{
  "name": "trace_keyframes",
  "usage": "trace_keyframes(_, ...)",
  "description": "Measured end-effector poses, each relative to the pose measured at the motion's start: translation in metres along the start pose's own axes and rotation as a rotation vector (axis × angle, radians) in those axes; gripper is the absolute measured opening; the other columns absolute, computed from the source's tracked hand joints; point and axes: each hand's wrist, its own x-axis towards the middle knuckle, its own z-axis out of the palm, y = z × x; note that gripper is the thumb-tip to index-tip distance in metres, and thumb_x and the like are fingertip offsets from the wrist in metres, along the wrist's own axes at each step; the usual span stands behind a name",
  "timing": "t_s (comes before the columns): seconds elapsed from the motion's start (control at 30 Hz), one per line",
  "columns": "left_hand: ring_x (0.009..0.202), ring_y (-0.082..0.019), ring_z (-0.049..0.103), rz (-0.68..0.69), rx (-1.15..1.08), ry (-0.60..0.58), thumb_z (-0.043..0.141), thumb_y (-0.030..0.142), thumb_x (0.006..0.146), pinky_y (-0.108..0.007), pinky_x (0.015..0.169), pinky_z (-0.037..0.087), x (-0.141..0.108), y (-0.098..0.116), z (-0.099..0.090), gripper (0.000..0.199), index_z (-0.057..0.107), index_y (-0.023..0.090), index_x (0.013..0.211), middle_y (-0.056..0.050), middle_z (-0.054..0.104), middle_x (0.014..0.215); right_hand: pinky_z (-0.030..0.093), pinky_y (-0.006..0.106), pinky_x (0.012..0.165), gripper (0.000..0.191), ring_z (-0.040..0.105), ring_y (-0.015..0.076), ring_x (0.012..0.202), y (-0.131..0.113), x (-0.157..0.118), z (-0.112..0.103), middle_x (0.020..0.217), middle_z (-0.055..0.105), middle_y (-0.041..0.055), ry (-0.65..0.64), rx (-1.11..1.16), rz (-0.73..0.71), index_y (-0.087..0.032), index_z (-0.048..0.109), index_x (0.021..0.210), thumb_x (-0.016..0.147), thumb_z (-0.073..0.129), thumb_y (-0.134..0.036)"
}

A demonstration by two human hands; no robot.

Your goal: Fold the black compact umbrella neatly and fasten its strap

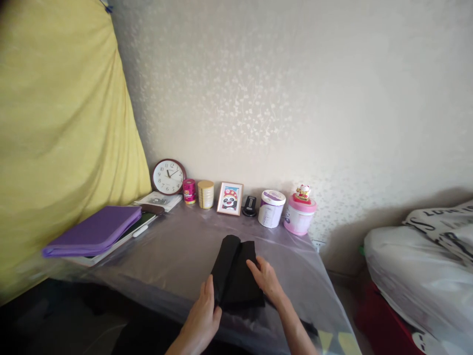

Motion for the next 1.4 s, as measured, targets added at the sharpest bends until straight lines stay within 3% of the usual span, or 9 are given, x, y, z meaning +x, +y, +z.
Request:
trace_keyframes(0.17, 0.118, -0.024, 0.045, -0.004, 0.005, -0.005, 0.036, 0.005, 0.075, -0.028, 0.093, 0.035, -0.002, 0.004, -0.005, 0.067, 0.010, -0.005, 0.137, -0.027, 0.025, 0.140, 0.039, 0.024, 0.050, 0.032, 0.051, 0.0138, 0.057, -0.021, 0.009, 0.014, 0.058, 0.056, -0.0017, -0.053, 0.148, -0.019, -0.016, 0.062, 0.074, 0.072, 0.053, -0.046)
trace_keyframes(0.33, 0.112, -0.026, 0.050, -0.011, 0.039, -0.027, 0.035, 0.006, 0.076, -0.030, 0.088, 0.039, -0.003, 0.007, -0.006, 0.067, 0.009, -0.006, 0.137, -0.029, 0.023, 0.139, 0.035, 0.022, 0.046, 0.029, 0.047, 0.0115, 0.052, -0.041, 0.025, 0.044, 0.055, 0.051, -0.0034, -0.094, 0.234, -0.007, -0.017, 0.057, 0.072, 0.073, 0.053, -0.045)
trace_keyframes(0.5, 0.108, -0.026, 0.053, -0.010, 0.057, -0.023, 0.036, 0.004, 0.074, -0.030, 0.087, 0.041, -0.002, 0.008, -0.004, 0.067, 0.014, -0.005, 0.136, -0.029, 0.025, 0.138, 0.031, 0.022, 0.046, 0.021, 0.040, 0.0093, 0.048, -0.039, 0.040, 0.077, 0.051, 0.043, -0.0055, -0.061, 0.084, -0.026, -0.016, 0.054, 0.067, 0.073, 0.053, -0.036)
trace_keyframes(0.63, 0.103, -0.027, 0.056, -0.006, 0.110, -0.022, 0.036, 0.006, 0.076, -0.032, 0.084, 0.043, 0.000, 0.007, -0.006, 0.059, 0.025, -0.004, 0.132, -0.028, 0.031, 0.134, 0.032, 0.021, 0.045, 0.019, 0.044, 0.0095, 0.048, -0.036, 0.045, 0.092, 0.054, 0.049, -0.0048, -0.125, -0.049, 0.034, -0.014, 0.058, 0.085, 0.074, 0.054, -0.029)
trace_keyframes(0.77, 0.095, -0.025, 0.059, 0.000, 0.150, -0.001, 0.038, 0.009, 0.077, -0.032, 0.078, 0.045, 0.000, 0.005, -0.007, 0.051, 0.035, -0.002, 0.127, -0.025, 0.041, 0.125, 0.038, 0.020, 0.045, 0.030, 0.054, 0.0110, 0.051, -0.041, 0.043, 0.097, 0.065, 0.063, -0.0004, -0.205, -0.097, 0.062, -0.014, 0.055, 0.103, 0.076, 0.053, -0.028)
trace_keyframes(0.9, 0.095, -0.024, 0.059, 0.032, 0.169, 0.093, 0.036, 0.012, 0.081, -0.032, 0.077, 0.046, -0.006, -0.008, 0.001, 0.048, 0.035, 0.002, 0.127, -0.022, 0.044, 0.124, 0.042, 0.020, 0.055, 0.022, 0.061, 0.0114, 0.056, -0.051, 0.036, 0.097, 0.062, 0.067, 0.0007, -0.285, -0.125, -0.011, -0.016, 0.059, 0.086, 0.083, 0.043, -0.031)
trace_keyframes(1.0, 0.105, -0.025, 0.054, 0.091, 0.181, 0.198, 0.037, 0.021, 0.083, -0.032, 0.078, 0.047, -0.013, -0.022, 0.006, 0.049, 0.033, 0.007, 0.130, -0.021, 0.038, 0.131, 0.041, 0.020, 0.061, 0.028, 0.062, 0.0100, 0.057, -0.055, 0.031, 0.097, 0.063, 0.068, -0.0001, -0.298, -0.161, -0.095, -0.018, 0.059, 0.072, 0.086, 0.038, -0.030)
trace_keyframes(1.2, 0.111, -0.025, 0.047, 0.258, 0.208, 0.290, 0.042, 0.024, 0.080, -0.040, 0.092, 0.039, -0.018, -0.023, -0.010, 0.037, 0.051, 0.019, 0.116, -0.011, 0.046, 0.127, 0.039, 0.019, 0.060, 0.036, 0.060, 0.0093, 0.056, -0.057, 0.027, 0.098, 0.069, 0.070, -0.0012, -0.338, -0.210, -0.144, -0.020, 0.062, 0.073, 0.090, 0.034, -0.035)
trace_keyframes(1.4, 0.120, -0.029, 0.034, 0.301, 0.196, 0.291, 0.052, 0.019, 0.068, -0.047, 0.102, 0.024, -0.004, -0.015, 0.000, 0.064, 0.039, 0.024, 0.130, -0.007, 0.037, 0.134, 0.040, 0.019, 0.062, 0.036, 0.062, 0.0111, 0.065, -0.057, 0.024, 0.096, 0.072, 0.070, -0.0011, -0.368, -0.212, -0.199, -0.021, 0.063, 0.075, 0.090, 0.034, -0.037)
